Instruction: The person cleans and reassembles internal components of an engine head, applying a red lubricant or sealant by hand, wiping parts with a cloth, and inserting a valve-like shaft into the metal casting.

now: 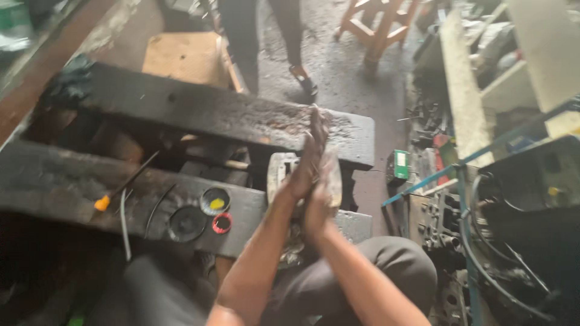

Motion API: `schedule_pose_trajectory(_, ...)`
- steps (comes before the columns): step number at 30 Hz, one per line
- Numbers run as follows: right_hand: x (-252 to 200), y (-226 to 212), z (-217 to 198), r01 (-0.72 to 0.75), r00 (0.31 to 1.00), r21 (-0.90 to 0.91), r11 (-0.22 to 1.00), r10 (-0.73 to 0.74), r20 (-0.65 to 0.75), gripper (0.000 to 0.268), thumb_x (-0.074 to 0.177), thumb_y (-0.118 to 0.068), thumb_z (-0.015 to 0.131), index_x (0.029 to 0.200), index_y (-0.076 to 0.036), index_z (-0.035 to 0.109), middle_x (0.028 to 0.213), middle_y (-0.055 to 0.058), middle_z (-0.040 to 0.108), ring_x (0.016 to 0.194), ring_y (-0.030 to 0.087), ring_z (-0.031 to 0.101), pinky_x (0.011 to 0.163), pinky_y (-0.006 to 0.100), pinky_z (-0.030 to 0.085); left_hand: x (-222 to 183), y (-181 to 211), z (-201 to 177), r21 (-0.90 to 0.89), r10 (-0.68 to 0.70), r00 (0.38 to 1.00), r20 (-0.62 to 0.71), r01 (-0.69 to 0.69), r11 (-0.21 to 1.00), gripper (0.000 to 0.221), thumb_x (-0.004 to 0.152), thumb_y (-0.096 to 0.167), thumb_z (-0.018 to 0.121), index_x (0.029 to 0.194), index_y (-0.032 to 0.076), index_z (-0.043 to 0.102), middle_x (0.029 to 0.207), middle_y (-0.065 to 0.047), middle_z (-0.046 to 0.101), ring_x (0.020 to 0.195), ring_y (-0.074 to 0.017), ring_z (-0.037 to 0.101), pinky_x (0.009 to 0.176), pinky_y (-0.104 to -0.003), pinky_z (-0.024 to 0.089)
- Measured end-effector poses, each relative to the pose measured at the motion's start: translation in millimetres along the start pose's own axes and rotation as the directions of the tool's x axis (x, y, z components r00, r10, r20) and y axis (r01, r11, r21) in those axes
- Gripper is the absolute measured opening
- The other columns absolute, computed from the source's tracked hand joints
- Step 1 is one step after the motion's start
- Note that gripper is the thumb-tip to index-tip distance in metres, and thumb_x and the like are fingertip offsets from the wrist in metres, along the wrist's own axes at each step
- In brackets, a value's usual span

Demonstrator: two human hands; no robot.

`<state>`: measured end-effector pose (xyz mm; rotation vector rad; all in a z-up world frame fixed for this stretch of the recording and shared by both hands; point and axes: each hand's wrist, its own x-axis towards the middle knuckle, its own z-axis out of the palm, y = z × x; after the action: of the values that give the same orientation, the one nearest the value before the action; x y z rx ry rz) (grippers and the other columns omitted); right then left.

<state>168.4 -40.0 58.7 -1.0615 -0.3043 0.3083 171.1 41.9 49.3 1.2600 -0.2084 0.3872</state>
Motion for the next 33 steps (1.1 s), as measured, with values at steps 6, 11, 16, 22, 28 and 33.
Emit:
schedule_pose_trajectory(6, 96, 14, -28, 0.327, 0.869, -0.180, 0.928, -0.370, -0.329, 0.063, 0.111, -0.044, 0.019, 0.164, -0.012, 0.017, 0.164, 0.015, 0.034, 0.155, 0.025, 0.027, 0.125, 0.040, 0.013, -128, 6, 62, 0.534, 0.212, 0.977, 0.006, -0.182, 0.826, 0.087, 0.113, 0.051, 0.036, 0.165, -0.005, -0.006, 0.176, -0.026, -0.003, 0.163, -0.0421, 0.000, 0.134, -0.045, 0.006)
schedule_pose_trajectory(11, 62, -16, -34, 0.227, 0.966, 0.014, 0.974, -0.224, -0.128, 0.061, 0.115, -0.046, 0.021, 0.140, -0.004, 0.056, 0.130, 0.014, 0.062, 0.126, 0.023, 0.055, 0.106, 0.040, 0.036, -153, 0, 63, 0.458, 0.244, 0.848, -0.470, -0.002, 0.889, 0.061, 0.112, 0.032, 0.039, 0.158, -0.006, 0.027, 0.162, -0.026, 0.037, 0.154, -0.0383, 0.035, 0.129, -0.047, 0.023)
schedule_pose_trajectory(16, 14, -46, -21, 0.346, 0.853, -0.121, 0.930, -0.259, 0.453, 0.056, 0.116, -0.044, 0.028, 0.114, -0.004, 0.067, 0.104, 0.011, 0.069, 0.103, 0.021, 0.063, 0.098, 0.036, 0.046, -153, 15, 9, 0.290, 0.205, 0.697, -0.687, 0.004, 0.957, 0.040, 0.111, 0.026, 0.032, 0.139, -0.002, 0.043, 0.130, -0.018, 0.058, 0.114, -0.0251, 0.064, 0.106, -0.041, 0.047)
schedule_pose_trajectory(22, -1, -9, -23, 0.173, 0.929, -0.359, 0.917, -0.031, 0.369, 0.058, 0.116, -0.031, 0.038, 0.062, -0.010, 0.041, 0.055, -0.003, 0.040, 0.051, 0.010, 0.037, 0.050, 0.030, 0.029, -157, 16, -10, 0.222, 0.170, 0.610, -0.774, 0.010, 0.975, 0.037, 0.112, 0.026, 0.032, 0.136, 0.001, 0.043, 0.121, -0.017, 0.061, 0.101, -0.0225, 0.064, 0.096, -0.039, 0.049)
schedule_pose_trajectory(28, 22, -12, -20, 0.529, 0.830, -0.359, 0.769, -0.383, 0.404, 0.049, 0.113, -0.028, 0.041, 0.075, 0.002, 0.050, 0.059, -0.002, 0.038, 0.049, 0.009, 0.034, 0.045, 0.030, 0.031, -156, 15, -6, 0.167, 0.120, 0.647, -0.753, 0.012, 0.986, 0.036, 0.111, 0.026, 0.031, 0.133, 0.001, 0.045, 0.115, -0.016, 0.062, 0.097, -0.0215, 0.065, 0.092, -0.038, 0.052)
schedule_pose_trajectory(33, 21, -26, -22, 0.050, 0.970, -0.081, 0.995, -0.029, 0.242, 0.050, 0.111, -0.028, 0.043, 0.064, -0.011, 0.040, 0.056, -0.002, 0.034, 0.049, 0.009, 0.032, 0.046, 0.029, 0.027, -155, 21, -7, 0.185, 0.123, 0.614, -0.779, 0.038, 0.982, 0.036, 0.111, 0.025, 0.032, 0.131, 0.000, 0.048, 0.111, -0.016, 0.064, 0.094, -0.0218, 0.065, 0.091, -0.036, 0.049)
